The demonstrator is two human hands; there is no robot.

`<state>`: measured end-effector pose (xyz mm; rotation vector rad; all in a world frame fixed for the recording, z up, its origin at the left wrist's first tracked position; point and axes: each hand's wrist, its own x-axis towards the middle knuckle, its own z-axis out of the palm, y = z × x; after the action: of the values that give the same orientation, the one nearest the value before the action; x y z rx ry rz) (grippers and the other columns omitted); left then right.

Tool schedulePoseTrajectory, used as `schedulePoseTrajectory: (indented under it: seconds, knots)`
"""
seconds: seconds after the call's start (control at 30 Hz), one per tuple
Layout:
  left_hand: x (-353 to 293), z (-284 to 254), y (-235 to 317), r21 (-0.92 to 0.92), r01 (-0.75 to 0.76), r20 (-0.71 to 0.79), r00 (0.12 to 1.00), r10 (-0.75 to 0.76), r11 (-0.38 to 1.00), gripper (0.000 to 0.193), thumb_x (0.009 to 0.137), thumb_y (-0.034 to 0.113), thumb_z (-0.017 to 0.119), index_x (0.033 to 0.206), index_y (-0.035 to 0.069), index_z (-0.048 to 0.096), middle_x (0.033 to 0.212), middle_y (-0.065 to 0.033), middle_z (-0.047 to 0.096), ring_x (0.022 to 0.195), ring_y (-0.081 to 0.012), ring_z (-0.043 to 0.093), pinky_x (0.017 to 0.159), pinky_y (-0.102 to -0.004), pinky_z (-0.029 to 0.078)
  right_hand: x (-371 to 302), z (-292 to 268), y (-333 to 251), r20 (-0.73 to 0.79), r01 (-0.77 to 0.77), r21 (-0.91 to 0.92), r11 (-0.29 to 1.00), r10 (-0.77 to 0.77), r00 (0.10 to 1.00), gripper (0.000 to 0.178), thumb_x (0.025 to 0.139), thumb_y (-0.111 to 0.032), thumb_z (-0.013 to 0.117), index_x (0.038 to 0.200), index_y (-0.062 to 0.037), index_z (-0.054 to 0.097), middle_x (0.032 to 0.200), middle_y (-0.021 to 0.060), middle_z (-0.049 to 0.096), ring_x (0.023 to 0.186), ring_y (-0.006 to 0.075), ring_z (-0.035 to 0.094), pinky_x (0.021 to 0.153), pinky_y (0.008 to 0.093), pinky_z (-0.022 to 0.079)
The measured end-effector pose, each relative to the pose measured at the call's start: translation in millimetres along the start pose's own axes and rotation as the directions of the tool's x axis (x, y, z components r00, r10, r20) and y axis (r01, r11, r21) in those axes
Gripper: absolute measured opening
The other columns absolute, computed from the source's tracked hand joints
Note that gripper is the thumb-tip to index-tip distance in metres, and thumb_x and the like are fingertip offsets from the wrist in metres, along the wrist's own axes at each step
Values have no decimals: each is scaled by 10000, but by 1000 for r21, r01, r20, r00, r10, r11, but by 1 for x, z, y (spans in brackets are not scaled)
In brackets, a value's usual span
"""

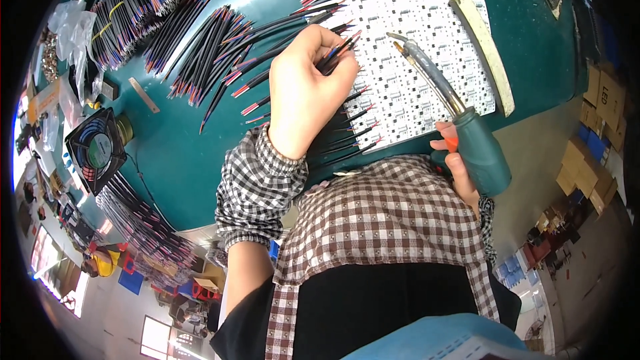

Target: The person solders the stripped ends of wires using a soldering iron, aligns the wires across a circuit board on the table, and picks up additional wires to solder their ends.

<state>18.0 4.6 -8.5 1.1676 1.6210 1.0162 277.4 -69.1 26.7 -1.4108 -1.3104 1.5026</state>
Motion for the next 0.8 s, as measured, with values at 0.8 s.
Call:
schedulePoseTrajectory:
  seconds: [0.8]
  knots:
    - [7, 0, 15, 326, -33, -5, 999, 36, 945, 146, 716, 137, 637, 746, 7, 577, 624, -150, 612, 562, -343, 607, 551, -388, 485, -1, 4, 5, -35, -26, -43, 999, 25, 999, 562, 771, -37, 771, 1232, 102, 480, 969, 179, 693, 885, 210, 690, 807, 334, 560]
